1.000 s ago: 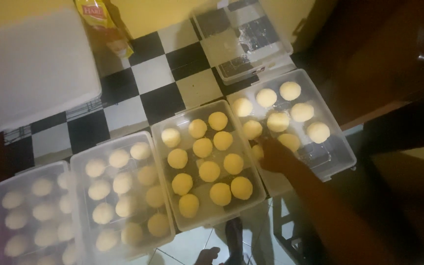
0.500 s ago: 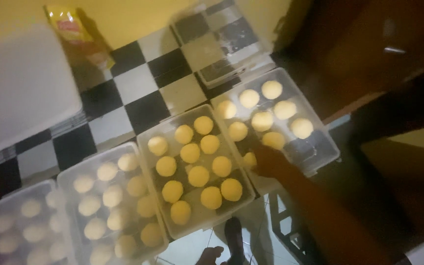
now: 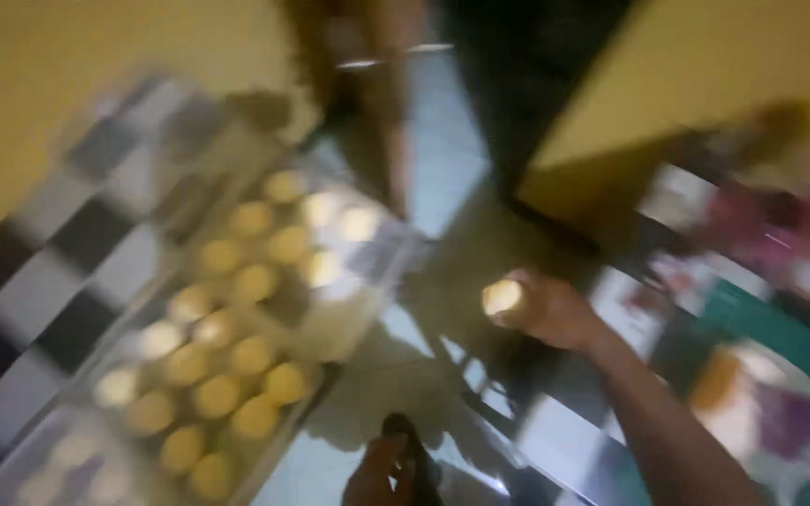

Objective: Shaping dough balls and placing them into individual round molds on a checkered work surface.

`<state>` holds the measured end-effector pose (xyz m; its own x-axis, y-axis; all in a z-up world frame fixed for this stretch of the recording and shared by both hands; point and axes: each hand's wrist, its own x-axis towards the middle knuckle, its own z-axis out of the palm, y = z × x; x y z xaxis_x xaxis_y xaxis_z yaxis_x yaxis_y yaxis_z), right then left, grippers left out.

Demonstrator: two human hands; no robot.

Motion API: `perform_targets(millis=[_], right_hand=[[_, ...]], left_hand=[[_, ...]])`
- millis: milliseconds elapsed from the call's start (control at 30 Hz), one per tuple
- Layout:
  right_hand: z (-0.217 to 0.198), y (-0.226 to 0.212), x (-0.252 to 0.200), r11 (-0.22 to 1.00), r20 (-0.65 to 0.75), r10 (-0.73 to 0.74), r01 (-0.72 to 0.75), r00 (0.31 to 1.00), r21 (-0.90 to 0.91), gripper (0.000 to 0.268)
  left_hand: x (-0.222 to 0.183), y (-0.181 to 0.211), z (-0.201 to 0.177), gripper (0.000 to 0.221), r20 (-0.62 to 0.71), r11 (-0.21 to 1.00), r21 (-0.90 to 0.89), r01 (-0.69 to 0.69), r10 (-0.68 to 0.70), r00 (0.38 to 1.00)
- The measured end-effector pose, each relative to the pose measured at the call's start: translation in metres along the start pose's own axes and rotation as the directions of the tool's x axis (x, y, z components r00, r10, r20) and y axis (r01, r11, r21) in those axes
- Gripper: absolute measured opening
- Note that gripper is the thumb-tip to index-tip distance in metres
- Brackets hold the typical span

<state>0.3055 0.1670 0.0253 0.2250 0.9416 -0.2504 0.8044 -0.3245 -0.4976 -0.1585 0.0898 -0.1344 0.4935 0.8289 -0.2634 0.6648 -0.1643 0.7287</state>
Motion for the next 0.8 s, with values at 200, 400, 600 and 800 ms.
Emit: perform_targets(millis=[200,400,600,800], right_hand=[[-0.104,0.153,-0.199,0.943,-0.252,0.274,-0.207,0.928,0.261,0.058],[-0.090,0.295,-0.302,0.775,-0.028,0.623,-0.612,0.782,0.161,0.074],[-0.070,0.275,-0.286,0.800,0.341,0.527,-0.590,0.779,0.111,0.077],[0.003,0.340,-0.273,0.895,0.184,0.426,-0.382,0.886,-0.231,0.092]], left_hand=[[0.053,0.207,0.027,0.029,0.211,0.925,0.207,-0.318,0.275,0.938],[0.045,0.298,0.114,0.039,0.308,0.958,0.131,-0.256,0.206,0.929],[0.011,0.424,0.132,0.044,0.459,0.979,0.182,0.097,-0.172,0.871],[-0.008,0.416,0.147,0.038,0.360,0.961,0.262,0.083,-0.177,0.916]])
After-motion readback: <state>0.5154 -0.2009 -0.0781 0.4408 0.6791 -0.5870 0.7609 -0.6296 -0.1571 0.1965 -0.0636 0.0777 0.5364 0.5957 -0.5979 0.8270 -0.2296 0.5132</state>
